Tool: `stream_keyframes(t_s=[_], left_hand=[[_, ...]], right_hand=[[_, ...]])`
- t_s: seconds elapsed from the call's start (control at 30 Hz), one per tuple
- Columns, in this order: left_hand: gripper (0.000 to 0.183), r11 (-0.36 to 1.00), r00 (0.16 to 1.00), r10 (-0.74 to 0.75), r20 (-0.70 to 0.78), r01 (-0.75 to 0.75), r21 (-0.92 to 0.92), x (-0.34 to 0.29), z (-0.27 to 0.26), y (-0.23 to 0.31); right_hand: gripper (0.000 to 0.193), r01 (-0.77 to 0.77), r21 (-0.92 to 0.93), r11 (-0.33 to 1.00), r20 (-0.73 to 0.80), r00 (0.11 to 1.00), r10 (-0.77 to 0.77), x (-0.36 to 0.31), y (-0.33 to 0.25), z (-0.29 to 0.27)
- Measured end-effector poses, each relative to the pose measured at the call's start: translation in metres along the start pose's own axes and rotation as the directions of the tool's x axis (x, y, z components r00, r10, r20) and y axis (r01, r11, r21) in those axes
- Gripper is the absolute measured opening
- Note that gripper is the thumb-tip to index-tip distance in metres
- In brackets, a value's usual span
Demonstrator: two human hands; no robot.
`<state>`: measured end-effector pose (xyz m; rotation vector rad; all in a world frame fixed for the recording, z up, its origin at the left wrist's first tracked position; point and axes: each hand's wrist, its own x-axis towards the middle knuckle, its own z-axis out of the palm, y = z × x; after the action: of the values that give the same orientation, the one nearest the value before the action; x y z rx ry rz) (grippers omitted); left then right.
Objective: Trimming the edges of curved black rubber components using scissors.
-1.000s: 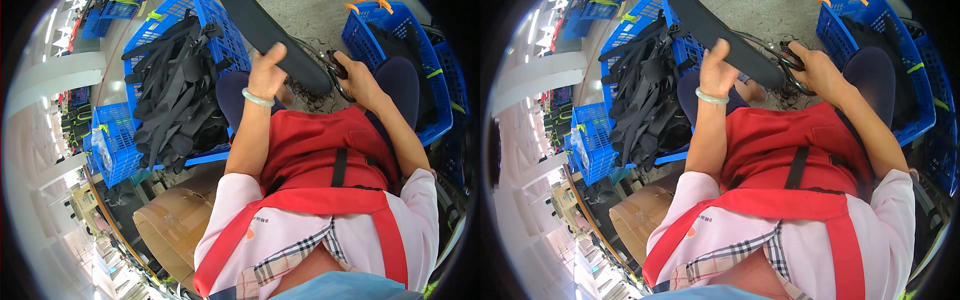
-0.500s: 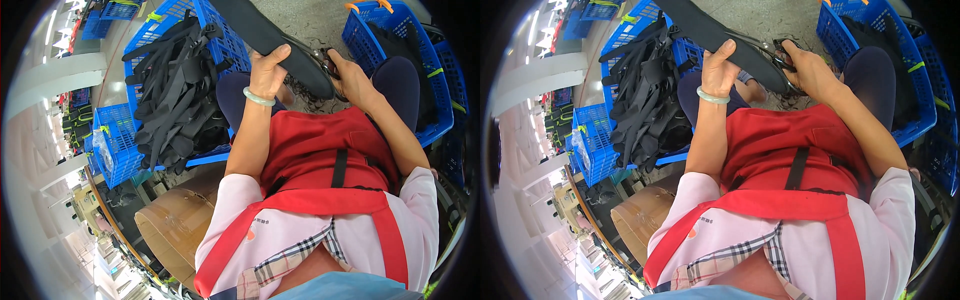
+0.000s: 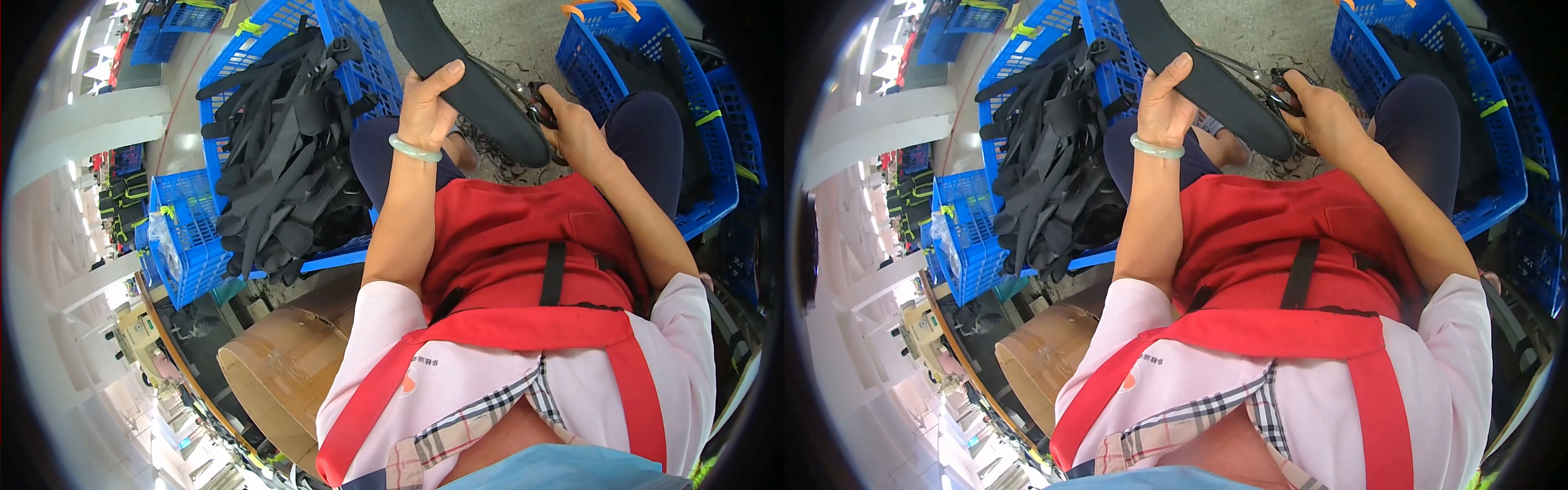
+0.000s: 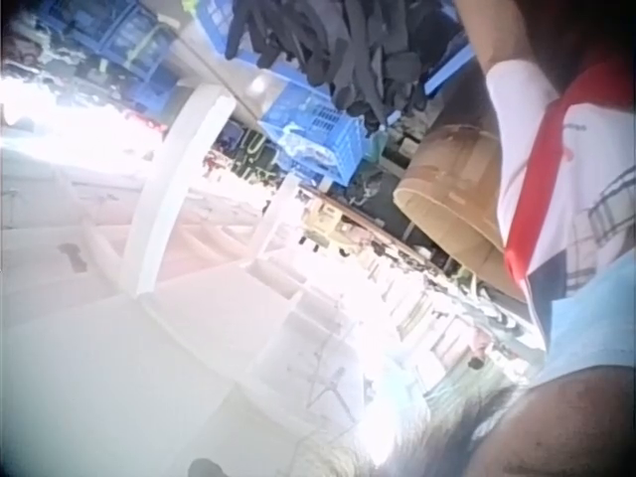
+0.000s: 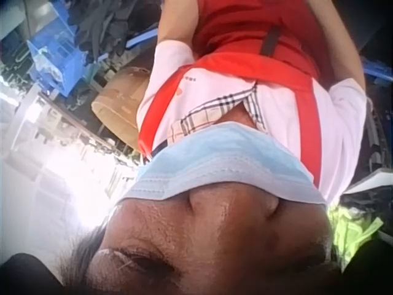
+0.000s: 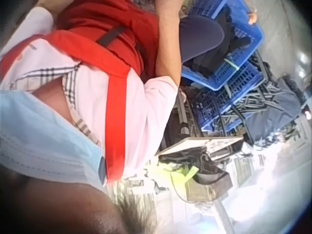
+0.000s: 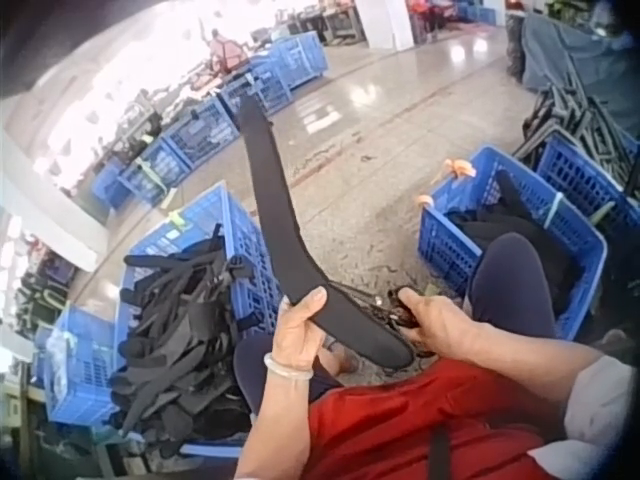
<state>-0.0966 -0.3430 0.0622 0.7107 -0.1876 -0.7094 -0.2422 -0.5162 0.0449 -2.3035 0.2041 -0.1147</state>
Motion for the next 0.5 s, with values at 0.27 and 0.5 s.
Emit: stream_keyframes(t_s=[0.27,0.5], left_hand=[[0.02,0.997,0.996,0.073,-0.046,-0.071,0.031,-0.008,0.003,-0.003],[0.017,0.998,0.998,0.053,0.017,-0.052,-0.041,-0.009,0.003,-0.013]], right_hand=[[0.034,0.0,-0.018,1.0,0.031,1.0,0.001,0.004,-0.009,-0.001],[0.029,0.047,0.091,0.995,-0.014,0.999,-0.046,0.004,-0.006,-0.002]])
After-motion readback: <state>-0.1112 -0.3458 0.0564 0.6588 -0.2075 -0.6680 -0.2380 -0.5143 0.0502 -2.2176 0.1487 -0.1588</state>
